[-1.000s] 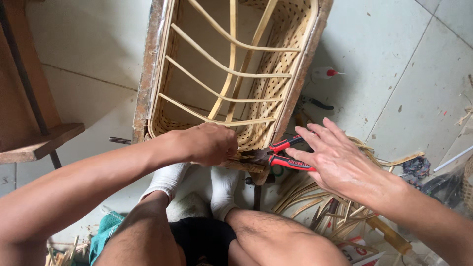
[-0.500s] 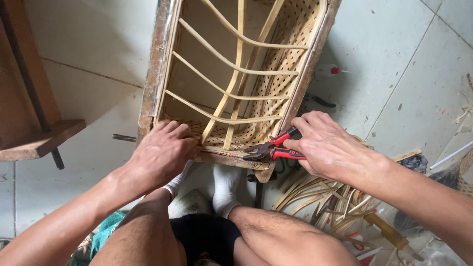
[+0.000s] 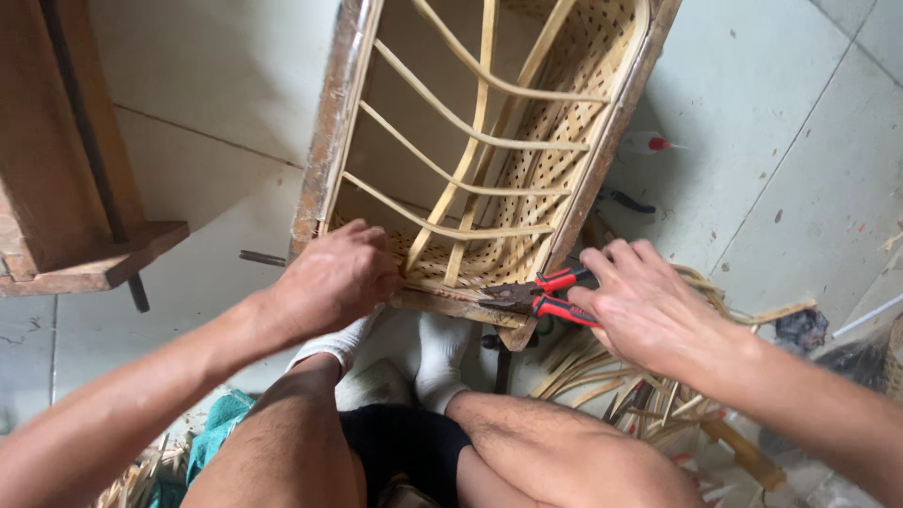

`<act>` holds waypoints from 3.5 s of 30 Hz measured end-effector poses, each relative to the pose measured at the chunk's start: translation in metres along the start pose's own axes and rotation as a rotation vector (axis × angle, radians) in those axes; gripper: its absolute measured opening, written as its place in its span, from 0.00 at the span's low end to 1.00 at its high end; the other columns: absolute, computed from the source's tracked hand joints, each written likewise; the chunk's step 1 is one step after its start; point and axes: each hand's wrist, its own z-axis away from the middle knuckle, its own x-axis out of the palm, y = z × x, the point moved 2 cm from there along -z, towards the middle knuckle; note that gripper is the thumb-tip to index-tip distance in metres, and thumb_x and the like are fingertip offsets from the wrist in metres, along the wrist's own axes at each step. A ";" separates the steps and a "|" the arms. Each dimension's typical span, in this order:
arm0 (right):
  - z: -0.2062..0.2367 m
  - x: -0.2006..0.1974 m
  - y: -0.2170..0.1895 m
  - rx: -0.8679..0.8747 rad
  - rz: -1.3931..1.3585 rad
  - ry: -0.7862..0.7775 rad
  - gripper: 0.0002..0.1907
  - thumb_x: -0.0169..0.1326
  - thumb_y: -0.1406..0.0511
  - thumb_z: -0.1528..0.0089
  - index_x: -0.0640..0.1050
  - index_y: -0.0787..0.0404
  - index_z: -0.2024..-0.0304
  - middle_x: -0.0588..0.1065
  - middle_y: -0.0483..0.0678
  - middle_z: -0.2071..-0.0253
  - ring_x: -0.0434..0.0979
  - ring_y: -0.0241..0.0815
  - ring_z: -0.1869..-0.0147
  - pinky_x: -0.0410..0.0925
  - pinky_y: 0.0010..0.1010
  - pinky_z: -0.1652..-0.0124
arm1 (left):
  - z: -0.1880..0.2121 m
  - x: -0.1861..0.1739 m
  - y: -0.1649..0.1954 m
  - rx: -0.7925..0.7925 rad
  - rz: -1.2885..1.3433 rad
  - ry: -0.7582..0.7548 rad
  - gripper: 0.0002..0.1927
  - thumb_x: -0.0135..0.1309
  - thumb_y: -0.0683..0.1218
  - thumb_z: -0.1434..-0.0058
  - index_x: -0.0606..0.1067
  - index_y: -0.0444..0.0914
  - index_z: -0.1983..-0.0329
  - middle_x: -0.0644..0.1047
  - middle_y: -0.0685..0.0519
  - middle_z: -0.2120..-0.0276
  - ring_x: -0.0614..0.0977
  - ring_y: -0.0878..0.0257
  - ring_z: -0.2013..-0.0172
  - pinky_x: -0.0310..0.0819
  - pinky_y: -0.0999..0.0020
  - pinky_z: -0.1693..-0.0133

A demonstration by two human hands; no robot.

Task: The person sits on the floor assembling a woven bamboo basket in a wooden jig. They tap strips into place with a hammer, trim with pliers and a knife, apply glue from a squeeze bottle along the rim, and press and weave thin bamboo strips around the basket edge.

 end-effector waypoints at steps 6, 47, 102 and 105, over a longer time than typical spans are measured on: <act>0.006 -0.008 -0.011 -0.070 -0.182 0.309 0.38 0.65 0.64 0.57 0.77 0.57 0.40 0.64 0.64 0.33 0.58 0.64 0.29 0.46 0.60 0.33 | 0.067 -0.030 -0.008 -0.255 0.159 0.617 0.16 0.64 0.42 0.41 0.81 0.39 0.48 0.79 0.49 0.48 0.79 0.52 0.47 0.74 0.61 0.45; -0.097 -0.117 0.072 0.171 -1.951 0.162 0.30 0.42 0.65 0.37 0.67 0.63 0.31 0.61 0.39 0.73 0.76 0.33 0.59 0.75 0.33 0.47 | -0.192 -0.143 -0.128 -0.338 0.948 0.565 0.35 0.68 0.48 0.42 0.69 0.32 0.34 0.81 0.43 0.47 0.85 0.60 0.52 0.82 0.66 0.57; -0.161 -0.152 0.044 0.325 -1.864 0.228 0.28 0.42 0.61 0.41 0.71 0.60 0.38 0.76 0.49 0.55 0.81 0.40 0.51 0.77 0.32 0.55 | -0.246 -0.133 -0.130 -0.035 -0.066 0.878 0.52 0.54 0.27 0.47 0.45 0.32 0.20 0.73 0.37 0.37 0.79 0.40 0.44 0.77 0.54 0.44; -0.167 -0.145 0.044 0.309 -1.798 0.358 0.25 0.43 0.61 0.40 0.76 0.67 0.44 0.74 0.50 0.61 0.77 0.39 0.61 0.70 0.31 0.66 | -0.246 -0.128 -0.137 0.025 0.038 0.861 0.53 0.60 0.31 0.48 0.45 0.30 0.22 0.72 0.35 0.37 0.79 0.38 0.46 0.77 0.53 0.48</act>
